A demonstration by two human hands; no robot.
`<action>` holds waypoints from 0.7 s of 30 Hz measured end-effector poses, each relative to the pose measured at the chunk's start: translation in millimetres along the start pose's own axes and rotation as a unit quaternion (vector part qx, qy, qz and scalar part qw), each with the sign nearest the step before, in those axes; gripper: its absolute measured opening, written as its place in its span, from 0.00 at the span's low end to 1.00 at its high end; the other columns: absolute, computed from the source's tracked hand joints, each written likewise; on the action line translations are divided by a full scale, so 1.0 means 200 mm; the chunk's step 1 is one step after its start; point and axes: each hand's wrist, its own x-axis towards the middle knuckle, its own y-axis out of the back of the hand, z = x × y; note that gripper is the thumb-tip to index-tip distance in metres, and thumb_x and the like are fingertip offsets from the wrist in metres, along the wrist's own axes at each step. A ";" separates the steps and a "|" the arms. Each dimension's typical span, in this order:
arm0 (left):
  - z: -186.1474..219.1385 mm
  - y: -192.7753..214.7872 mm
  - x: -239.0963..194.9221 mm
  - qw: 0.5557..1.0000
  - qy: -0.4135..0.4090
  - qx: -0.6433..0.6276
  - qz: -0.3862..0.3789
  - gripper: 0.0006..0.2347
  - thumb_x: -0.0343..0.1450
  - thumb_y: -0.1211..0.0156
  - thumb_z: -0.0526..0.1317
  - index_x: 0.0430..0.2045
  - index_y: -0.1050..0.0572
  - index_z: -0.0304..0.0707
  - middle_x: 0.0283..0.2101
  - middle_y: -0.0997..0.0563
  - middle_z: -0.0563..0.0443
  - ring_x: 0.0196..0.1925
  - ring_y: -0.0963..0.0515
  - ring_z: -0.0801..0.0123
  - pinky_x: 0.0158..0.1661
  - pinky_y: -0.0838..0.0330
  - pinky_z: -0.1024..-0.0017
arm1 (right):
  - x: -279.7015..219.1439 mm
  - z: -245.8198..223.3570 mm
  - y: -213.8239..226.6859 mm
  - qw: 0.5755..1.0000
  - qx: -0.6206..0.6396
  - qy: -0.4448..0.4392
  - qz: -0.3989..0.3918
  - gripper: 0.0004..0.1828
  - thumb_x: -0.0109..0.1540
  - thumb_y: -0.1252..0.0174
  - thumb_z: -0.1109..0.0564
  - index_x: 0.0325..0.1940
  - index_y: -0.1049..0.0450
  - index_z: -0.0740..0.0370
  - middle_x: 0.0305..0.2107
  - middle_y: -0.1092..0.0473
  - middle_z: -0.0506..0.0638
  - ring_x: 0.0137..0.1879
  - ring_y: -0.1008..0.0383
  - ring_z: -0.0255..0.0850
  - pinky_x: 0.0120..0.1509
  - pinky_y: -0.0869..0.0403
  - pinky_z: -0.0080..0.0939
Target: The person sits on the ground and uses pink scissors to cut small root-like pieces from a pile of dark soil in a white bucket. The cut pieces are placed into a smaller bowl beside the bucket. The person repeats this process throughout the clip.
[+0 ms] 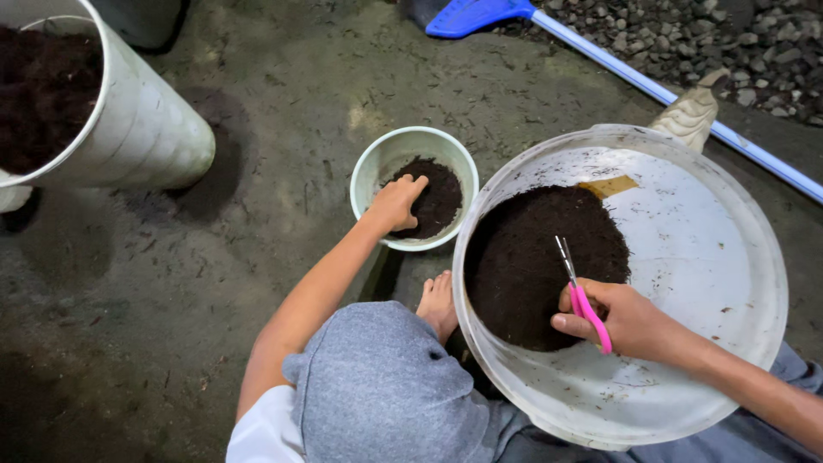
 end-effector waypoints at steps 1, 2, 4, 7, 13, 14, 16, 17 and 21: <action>-0.01 0.01 0.00 0.999 -0.016 -0.015 0.029 0.31 0.53 0.24 0.39 0.51 0.31 0.42 0.48 0.22 0.37 0.52 0.23 0.40 0.50 0.26 0.50 | 0.00 0.00 0.00 1.000 0.002 -0.015 -0.005 0.14 0.57 0.33 0.49 0.30 0.25 0.60 0.17 0.33 0.45 0.25 0.37 0.32 0.30 0.34 0.37; -0.02 0.03 0.01 0.998 -0.013 -0.034 0.044 0.30 0.53 0.24 0.39 0.50 0.30 0.41 0.45 0.21 0.36 0.50 0.22 0.39 0.49 0.26 0.50 | 0.00 0.00 0.00 1.000 -0.003 -0.013 -0.005 0.14 0.57 0.33 0.48 0.30 0.25 0.60 0.17 0.33 0.45 0.25 0.37 0.32 0.30 0.33 0.37; -0.05 0.08 0.02 0.995 -0.008 -0.072 0.076 0.27 0.53 0.24 0.39 0.46 0.27 0.39 0.39 0.19 0.35 0.45 0.21 0.38 0.46 0.26 0.51 | 0.00 0.00 0.00 1.000 -0.014 -0.009 -0.004 0.13 0.58 0.33 0.48 0.30 0.25 0.59 0.18 0.33 0.44 0.26 0.36 0.31 0.31 0.33 0.36; -0.09 0.16 0.04 0.977 -0.028 -0.183 0.108 0.25 0.53 0.25 0.38 0.43 0.26 0.37 0.35 0.18 0.37 0.40 0.18 0.43 0.41 0.24 0.56 | 0.00 -0.01 0.00 0.999 -0.035 0.004 0.001 0.13 0.57 0.33 0.48 0.30 0.25 0.59 0.17 0.32 0.43 0.26 0.35 0.31 0.31 0.32 0.36; -0.17 0.25 0.03 0.925 0.009 -0.375 0.064 0.22 0.59 0.26 0.35 0.46 0.26 0.35 0.33 0.22 0.36 0.40 0.21 0.43 0.41 0.27 0.57 | 0.00 -0.03 0.01 0.999 -0.050 -0.001 -0.003 0.13 0.57 0.33 0.48 0.30 0.26 0.58 0.16 0.33 0.44 0.25 0.35 0.32 0.30 0.31 0.37; -0.16 0.25 0.03 0.947 -0.011 -0.312 0.070 0.21 0.58 0.26 0.35 0.44 0.26 0.35 0.33 0.21 0.37 0.39 0.20 0.45 0.40 0.26 0.57 | 0.00 -0.03 0.01 0.999 -0.048 -0.005 -0.005 0.14 0.58 0.32 0.48 0.30 0.26 0.58 0.16 0.34 0.44 0.25 0.35 0.31 0.30 0.31 0.37; -0.15 0.23 0.02 0.978 -0.050 -0.183 0.081 0.20 0.56 0.28 0.34 0.40 0.26 0.34 0.34 0.19 0.40 0.38 0.18 0.47 0.37 0.26 0.57 | 0.00 -0.02 0.00 0.999 -0.043 -0.012 -0.012 0.16 0.59 0.31 0.47 0.29 0.27 0.59 0.15 0.34 0.44 0.24 0.36 0.31 0.29 0.32 0.37; -0.13 0.23 0.01 0.983 -0.063 -0.166 0.056 0.18 0.56 0.28 0.33 0.38 0.26 0.33 0.33 0.19 0.39 0.38 0.18 0.46 0.38 0.26 0.57 | 0.00 -0.01 0.00 0.999 -0.025 -0.014 -0.024 0.15 0.59 0.33 0.47 0.29 0.26 0.59 0.15 0.34 0.44 0.24 0.37 0.31 0.29 0.33 0.37; -0.08 0.25 0.01 0.982 -0.080 -0.154 0.079 0.11 0.59 0.32 0.32 0.33 0.22 0.33 0.33 0.18 0.36 0.40 0.19 0.43 0.41 0.25 0.56 | 0.02 0.03 0.01 0.999 0.007 -0.005 -0.037 0.15 0.60 0.34 0.48 0.29 0.25 0.61 0.16 0.36 0.43 0.25 0.39 0.31 0.28 0.35 0.36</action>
